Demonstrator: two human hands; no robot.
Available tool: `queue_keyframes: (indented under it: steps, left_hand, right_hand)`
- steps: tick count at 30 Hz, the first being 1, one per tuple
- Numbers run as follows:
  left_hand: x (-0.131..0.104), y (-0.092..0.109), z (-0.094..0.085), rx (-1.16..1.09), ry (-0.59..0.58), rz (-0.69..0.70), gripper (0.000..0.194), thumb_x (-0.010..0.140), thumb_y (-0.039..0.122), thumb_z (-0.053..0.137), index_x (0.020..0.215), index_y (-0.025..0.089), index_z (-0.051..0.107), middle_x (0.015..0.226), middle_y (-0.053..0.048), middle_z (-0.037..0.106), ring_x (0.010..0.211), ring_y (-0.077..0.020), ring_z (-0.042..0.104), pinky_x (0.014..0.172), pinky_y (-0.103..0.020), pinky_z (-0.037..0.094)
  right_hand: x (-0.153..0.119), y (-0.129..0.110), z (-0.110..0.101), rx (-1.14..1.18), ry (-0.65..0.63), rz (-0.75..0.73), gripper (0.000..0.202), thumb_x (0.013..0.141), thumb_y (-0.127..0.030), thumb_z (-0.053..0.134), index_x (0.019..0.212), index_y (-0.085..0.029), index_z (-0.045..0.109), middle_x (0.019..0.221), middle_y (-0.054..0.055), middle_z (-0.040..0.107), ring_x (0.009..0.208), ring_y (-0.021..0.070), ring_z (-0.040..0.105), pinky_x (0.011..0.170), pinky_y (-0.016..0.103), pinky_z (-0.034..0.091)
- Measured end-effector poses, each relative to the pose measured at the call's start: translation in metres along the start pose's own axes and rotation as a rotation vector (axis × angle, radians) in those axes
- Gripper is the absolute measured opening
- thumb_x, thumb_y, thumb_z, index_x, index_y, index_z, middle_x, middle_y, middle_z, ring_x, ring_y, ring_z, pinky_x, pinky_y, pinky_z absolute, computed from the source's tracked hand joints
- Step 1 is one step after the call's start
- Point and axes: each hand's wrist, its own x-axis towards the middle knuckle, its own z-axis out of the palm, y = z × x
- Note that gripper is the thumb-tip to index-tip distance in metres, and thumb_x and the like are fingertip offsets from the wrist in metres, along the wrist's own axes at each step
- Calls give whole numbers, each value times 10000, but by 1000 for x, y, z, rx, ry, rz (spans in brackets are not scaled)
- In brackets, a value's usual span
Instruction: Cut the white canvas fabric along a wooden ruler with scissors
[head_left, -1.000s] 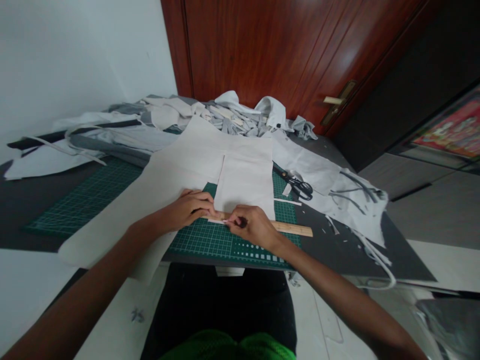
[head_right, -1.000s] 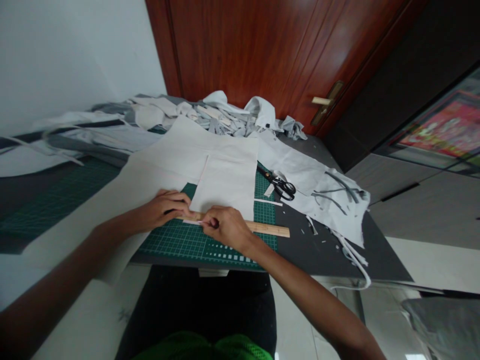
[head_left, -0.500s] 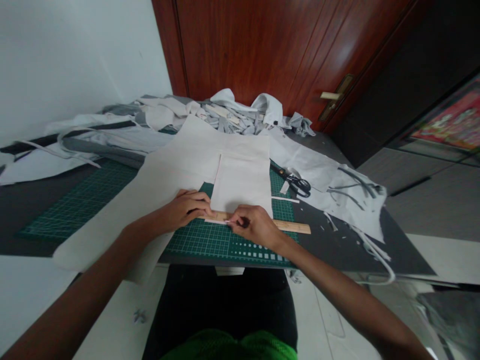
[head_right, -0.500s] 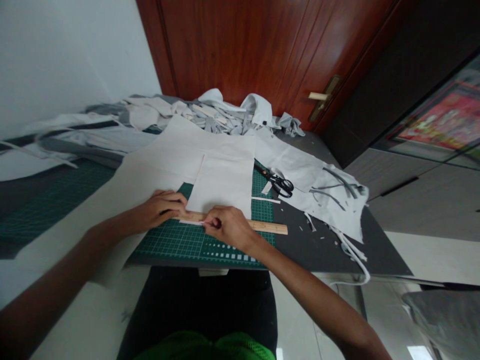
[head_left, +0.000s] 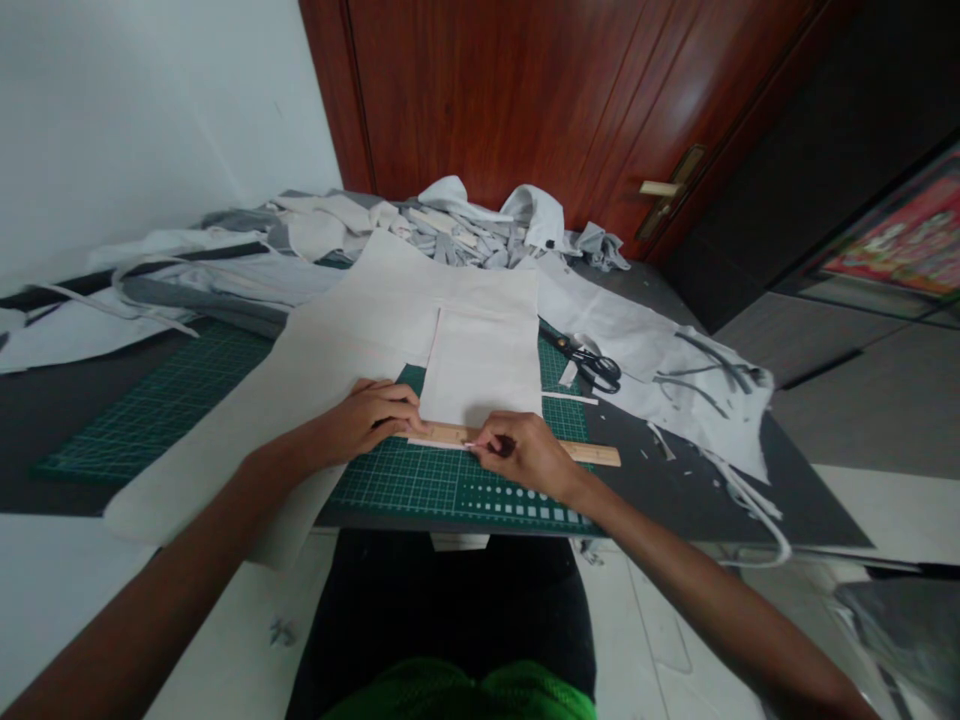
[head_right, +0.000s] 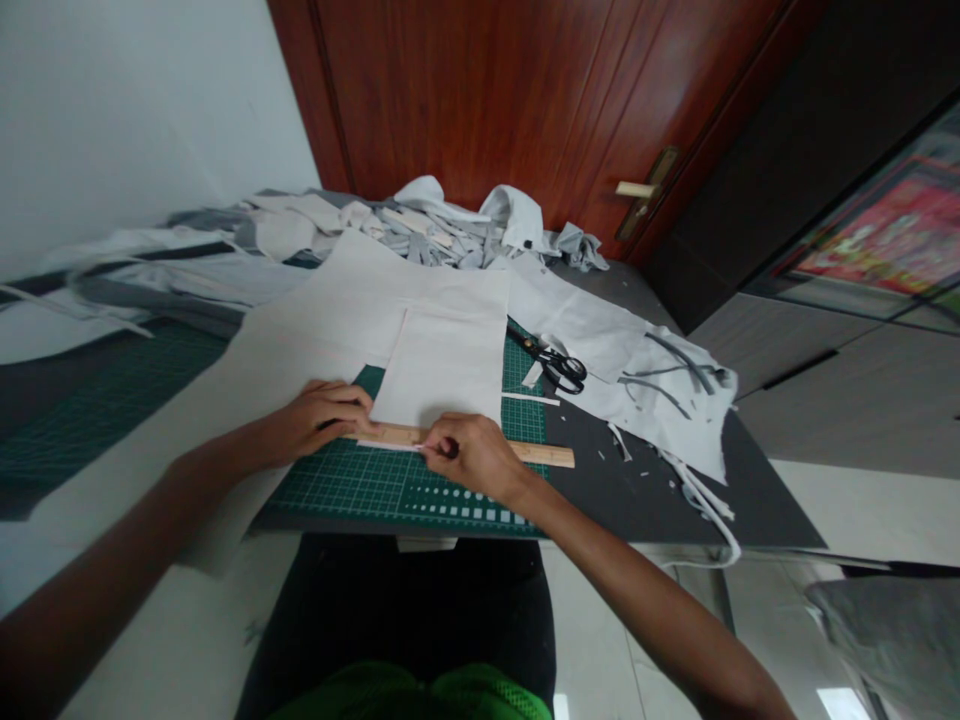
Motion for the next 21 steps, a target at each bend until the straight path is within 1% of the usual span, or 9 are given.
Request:
queue_keyframes:
  steps: [4, 9, 21]
  left_hand:
    - [0, 0, 0, 2, 1, 5, 358, 1064, 394, 433, 1027, 299, 776, 1115, -14, 694, 1024, -201, 591, 1004, -374, 316]
    - [0, -1, 0, 9, 0, 5, 369, 1065, 403, 424, 1035, 304, 778, 1109, -14, 693, 1015, -202, 593, 1002, -377, 312]
    - [-1, 0, -1, 17, 3, 8, 397, 1077, 441, 409, 1058, 307, 783, 1104, -15, 693, 1007, -195, 585, 1017, -360, 326]
  right_hand:
    - [-5, 2, -5, -7, -11, 23, 103, 880, -214, 685, 781, -187, 683, 682, -39, 556, 599, 89, 489, 587, 233, 364]
    - [-10, 2, -9, -5, -8, 13, 120, 897, -216, 681, 784, -178, 694, 683, -35, 561, 597, 87, 486, 591, 230, 365]
    - [-17, 6, -17, -24, -17, 36, 112, 890, -221, 685, 785, -185, 692, 679, -35, 562, 593, 90, 491, 581, 228, 358]
